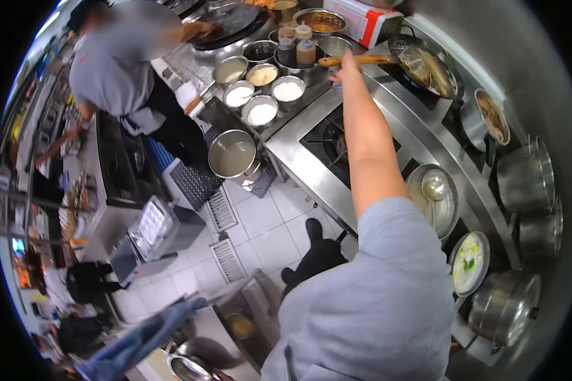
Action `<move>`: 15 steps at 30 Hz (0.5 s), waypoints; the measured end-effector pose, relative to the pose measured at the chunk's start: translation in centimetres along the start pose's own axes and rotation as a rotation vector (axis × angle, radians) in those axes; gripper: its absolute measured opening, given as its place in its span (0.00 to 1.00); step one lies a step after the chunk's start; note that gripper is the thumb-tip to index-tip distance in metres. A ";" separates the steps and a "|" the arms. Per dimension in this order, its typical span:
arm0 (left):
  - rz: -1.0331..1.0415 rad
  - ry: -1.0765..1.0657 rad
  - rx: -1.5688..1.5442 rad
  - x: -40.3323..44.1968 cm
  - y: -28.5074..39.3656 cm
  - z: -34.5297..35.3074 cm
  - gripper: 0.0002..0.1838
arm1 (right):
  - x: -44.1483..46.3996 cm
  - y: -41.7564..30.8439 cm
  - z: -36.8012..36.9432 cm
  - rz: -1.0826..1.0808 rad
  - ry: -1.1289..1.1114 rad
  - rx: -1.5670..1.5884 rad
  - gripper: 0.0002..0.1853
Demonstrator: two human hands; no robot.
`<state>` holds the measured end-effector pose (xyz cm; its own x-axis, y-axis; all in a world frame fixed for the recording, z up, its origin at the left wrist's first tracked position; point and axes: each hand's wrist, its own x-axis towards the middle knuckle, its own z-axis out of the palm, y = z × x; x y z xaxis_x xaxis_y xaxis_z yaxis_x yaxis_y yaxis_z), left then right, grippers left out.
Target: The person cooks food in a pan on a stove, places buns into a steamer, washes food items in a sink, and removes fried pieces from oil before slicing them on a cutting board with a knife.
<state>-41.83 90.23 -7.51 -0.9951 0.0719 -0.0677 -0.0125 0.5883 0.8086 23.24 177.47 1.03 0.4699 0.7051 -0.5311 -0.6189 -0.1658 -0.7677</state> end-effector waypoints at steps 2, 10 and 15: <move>-0.049 -0.013 -0.043 -1.6 2.7 3.3 0.32 | -0.2 0.7 1.8 -0.029 -0.100 0.286 0.38; -0.183 -0.126 -0.060 -7.3 5.4 10.2 0.25 | -11.2 -5.2 -1.5 -0.270 0.435 0.222 0.29; -0.250 -0.169 -0.089 -10.3 5.3 11.6 0.22 | -14.1 -7.7 -14.7 -0.168 -0.175 0.332 0.09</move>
<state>-30.47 101.97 -9.35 -0.9297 0.0713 -0.3614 -0.2711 0.5320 0.8022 30.62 158.68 9.14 0.4848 0.8150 -0.3172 -0.7261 0.1729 -0.6655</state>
